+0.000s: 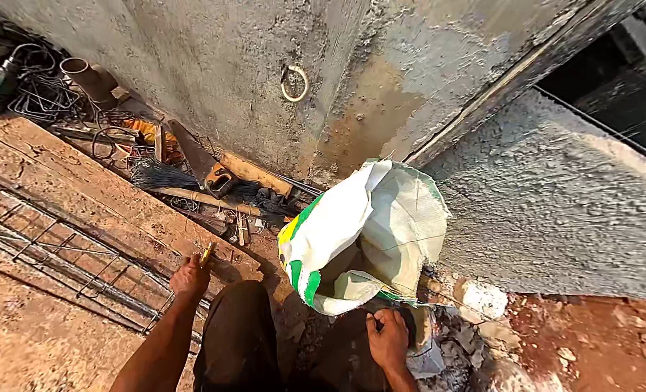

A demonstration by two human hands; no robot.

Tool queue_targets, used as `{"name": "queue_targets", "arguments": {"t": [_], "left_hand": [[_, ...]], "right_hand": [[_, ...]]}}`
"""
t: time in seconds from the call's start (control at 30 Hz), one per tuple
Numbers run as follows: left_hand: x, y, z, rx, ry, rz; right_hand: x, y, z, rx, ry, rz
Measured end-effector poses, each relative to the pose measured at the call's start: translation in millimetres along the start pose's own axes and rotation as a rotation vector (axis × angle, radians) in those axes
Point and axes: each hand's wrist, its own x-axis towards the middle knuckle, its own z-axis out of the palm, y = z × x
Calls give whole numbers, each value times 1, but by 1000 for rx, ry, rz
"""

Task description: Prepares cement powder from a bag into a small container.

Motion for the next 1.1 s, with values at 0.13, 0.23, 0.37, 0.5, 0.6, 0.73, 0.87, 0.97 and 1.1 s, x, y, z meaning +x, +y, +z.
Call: {"name": "queue_targets", "arguments": {"t": [0.13,0.23,0.37,0.5,0.6,0.73,0.87,0.97,1.1], "left_hand": [[-32,27,-26,-322,171,251],[-86,70,-71,-692,203,479],[-167,126,-142,-1024,81,684],[-215,168,-193,-907,146,973],[-227,190,-208,-742,168,1019],[-213,175,-188,-834,125,1065],[-203,111,-142,-952,-11,722],[-213,69,-116,-868,-47,524],[-232,15,-75,-510,-4,361]], "right_hand": [[3,1,4,100,43,34],[-2,-15,-5,394,213,8],[6,-61,-61,785,473,-106],[24,-83,-132,864,315,-95],[38,-91,-161,728,177,-118],[46,-96,-156,679,129,-92],[43,-87,-143,756,134,-85],[43,-80,-139,825,121,-75],[44,-76,-138,850,97,-80]]}}
